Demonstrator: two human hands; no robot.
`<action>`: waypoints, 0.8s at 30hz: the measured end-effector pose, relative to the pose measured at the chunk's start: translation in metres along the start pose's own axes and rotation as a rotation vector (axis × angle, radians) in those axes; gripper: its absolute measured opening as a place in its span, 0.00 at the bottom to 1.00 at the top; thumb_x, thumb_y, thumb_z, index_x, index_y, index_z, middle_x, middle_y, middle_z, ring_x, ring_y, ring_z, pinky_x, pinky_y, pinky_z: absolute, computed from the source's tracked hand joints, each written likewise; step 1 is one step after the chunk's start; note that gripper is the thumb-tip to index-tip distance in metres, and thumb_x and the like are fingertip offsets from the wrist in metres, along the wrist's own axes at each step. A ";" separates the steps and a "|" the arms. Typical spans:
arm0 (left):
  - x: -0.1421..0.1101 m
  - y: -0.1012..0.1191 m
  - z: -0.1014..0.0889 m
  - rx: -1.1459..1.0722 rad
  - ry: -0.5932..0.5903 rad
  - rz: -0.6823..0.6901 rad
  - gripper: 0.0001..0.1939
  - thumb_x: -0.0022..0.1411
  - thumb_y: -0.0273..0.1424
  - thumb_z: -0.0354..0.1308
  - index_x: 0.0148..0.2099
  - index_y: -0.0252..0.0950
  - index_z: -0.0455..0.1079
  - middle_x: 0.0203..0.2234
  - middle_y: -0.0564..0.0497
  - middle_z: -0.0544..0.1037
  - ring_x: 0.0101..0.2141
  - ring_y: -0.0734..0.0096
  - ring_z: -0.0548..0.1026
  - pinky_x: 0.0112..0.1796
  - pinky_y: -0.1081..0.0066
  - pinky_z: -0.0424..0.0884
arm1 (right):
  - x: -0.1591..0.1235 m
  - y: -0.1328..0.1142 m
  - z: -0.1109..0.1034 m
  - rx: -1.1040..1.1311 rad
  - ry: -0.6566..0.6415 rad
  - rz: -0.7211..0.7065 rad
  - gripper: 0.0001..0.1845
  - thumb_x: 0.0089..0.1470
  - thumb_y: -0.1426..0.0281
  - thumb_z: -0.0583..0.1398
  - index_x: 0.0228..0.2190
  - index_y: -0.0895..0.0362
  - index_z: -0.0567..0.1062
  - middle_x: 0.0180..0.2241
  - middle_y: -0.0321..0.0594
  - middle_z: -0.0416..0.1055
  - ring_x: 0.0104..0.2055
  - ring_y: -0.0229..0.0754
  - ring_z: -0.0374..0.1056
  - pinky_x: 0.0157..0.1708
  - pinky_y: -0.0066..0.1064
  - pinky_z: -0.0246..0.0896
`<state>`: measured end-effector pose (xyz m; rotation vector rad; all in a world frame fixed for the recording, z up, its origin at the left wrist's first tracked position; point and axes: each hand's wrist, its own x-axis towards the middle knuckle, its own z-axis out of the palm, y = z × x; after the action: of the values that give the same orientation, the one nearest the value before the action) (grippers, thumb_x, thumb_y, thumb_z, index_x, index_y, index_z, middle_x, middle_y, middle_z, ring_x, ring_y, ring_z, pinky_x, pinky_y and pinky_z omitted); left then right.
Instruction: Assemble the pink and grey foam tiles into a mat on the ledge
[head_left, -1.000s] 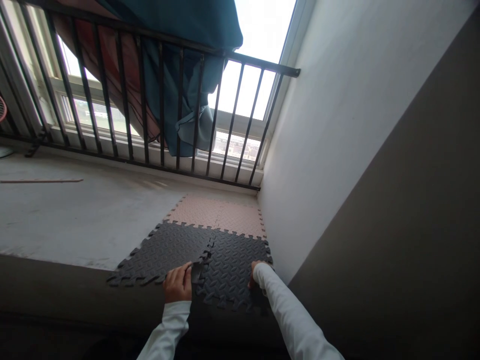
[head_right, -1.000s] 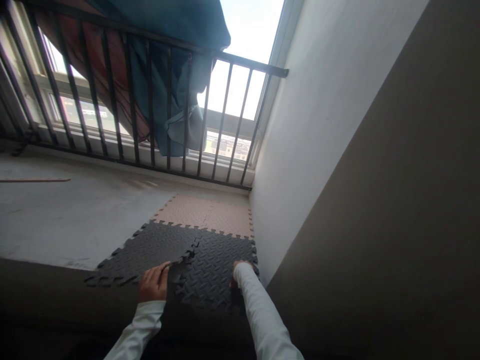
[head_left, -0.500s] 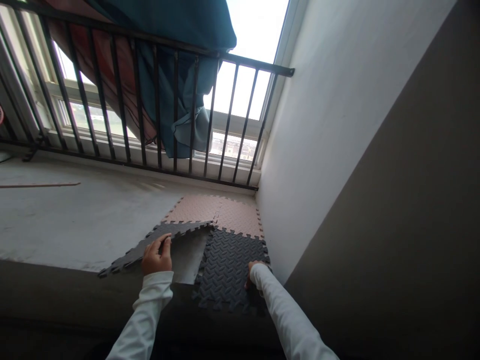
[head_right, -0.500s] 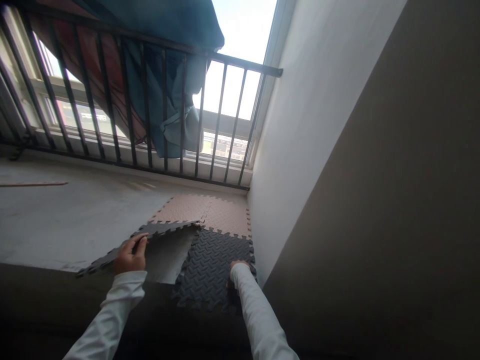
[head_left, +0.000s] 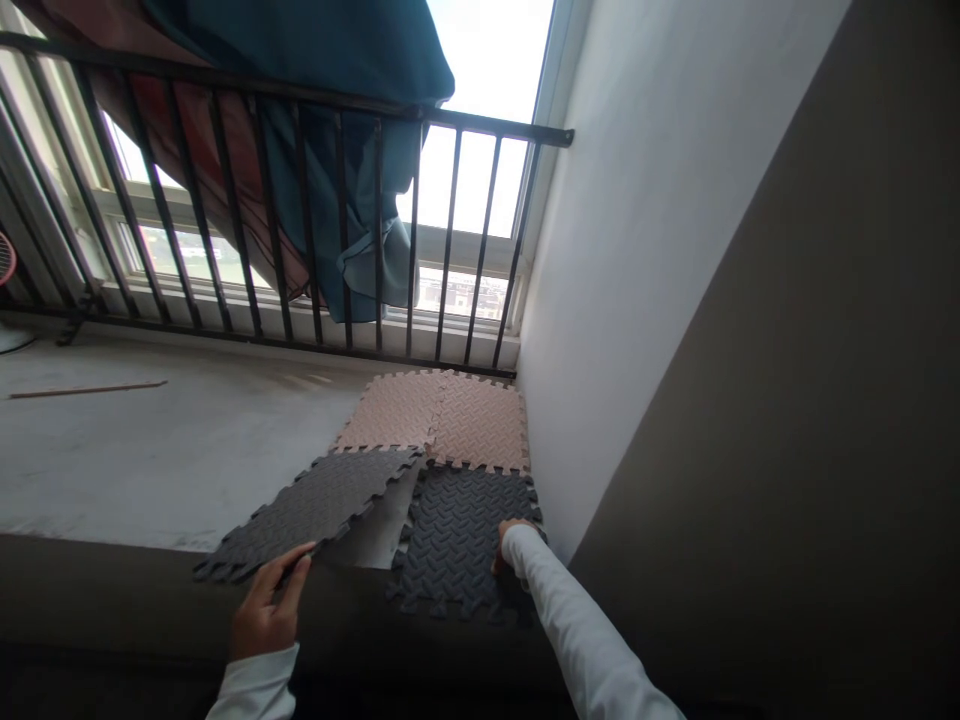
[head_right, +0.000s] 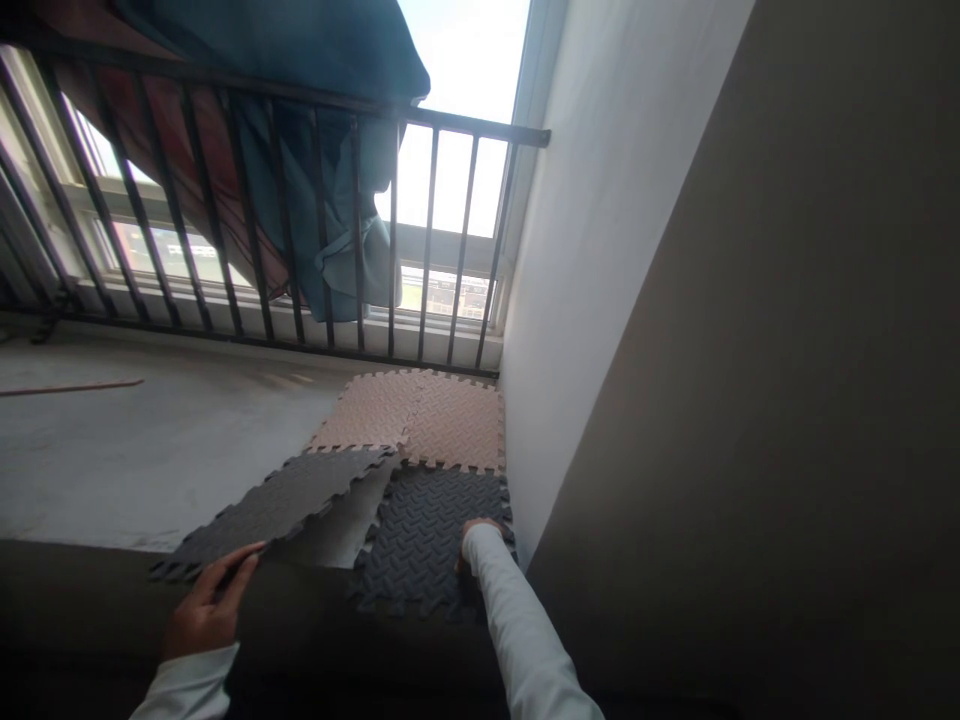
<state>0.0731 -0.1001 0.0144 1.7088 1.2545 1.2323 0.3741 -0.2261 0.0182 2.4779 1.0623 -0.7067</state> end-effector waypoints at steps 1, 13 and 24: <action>-0.003 -0.003 -0.006 0.008 0.000 -0.018 0.18 0.46 0.46 0.49 0.35 0.42 0.68 0.37 0.52 0.72 0.40 0.63 0.68 0.44 0.65 0.62 | 0.001 0.000 0.000 0.001 0.001 -0.002 0.42 0.22 0.63 0.67 0.45 0.59 0.67 0.47 0.53 0.65 0.47 0.53 0.62 0.42 0.43 0.63; 0.007 -0.012 -0.053 0.026 0.024 -0.055 0.20 0.45 0.47 0.49 0.36 0.42 0.68 0.39 0.51 0.71 0.45 0.60 0.66 0.51 0.60 0.56 | 0.005 0.000 0.000 -0.003 -0.008 -0.022 0.44 0.21 0.63 0.67 0.46 0.59 0.66 0.49 0.52 0.63 0.49 0.53 0.61 0.44 0.43 0.61; 0.011 0.016 -0.069 0.204 0.151 0.087 0.22 0.46 0.52 0.47 0.37 0.46 0.69 0.37 0.56 0.73 0.38 0.64 0.71 0.41 0.64 0.66 | 0.011 0.003 0.005 0.090 0.038 -0.001 0.44 0.15 0.66 0.69 0.43 0.59 0.69 0.47 0.53 0.65 0.48 0.56 0.61 0.44 0.45 0.61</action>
<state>0.0135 -0.0953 0.0546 1.8603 1.4510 1.3447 0.3810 -0.2241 0.0084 2.5763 1.0678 -0.7257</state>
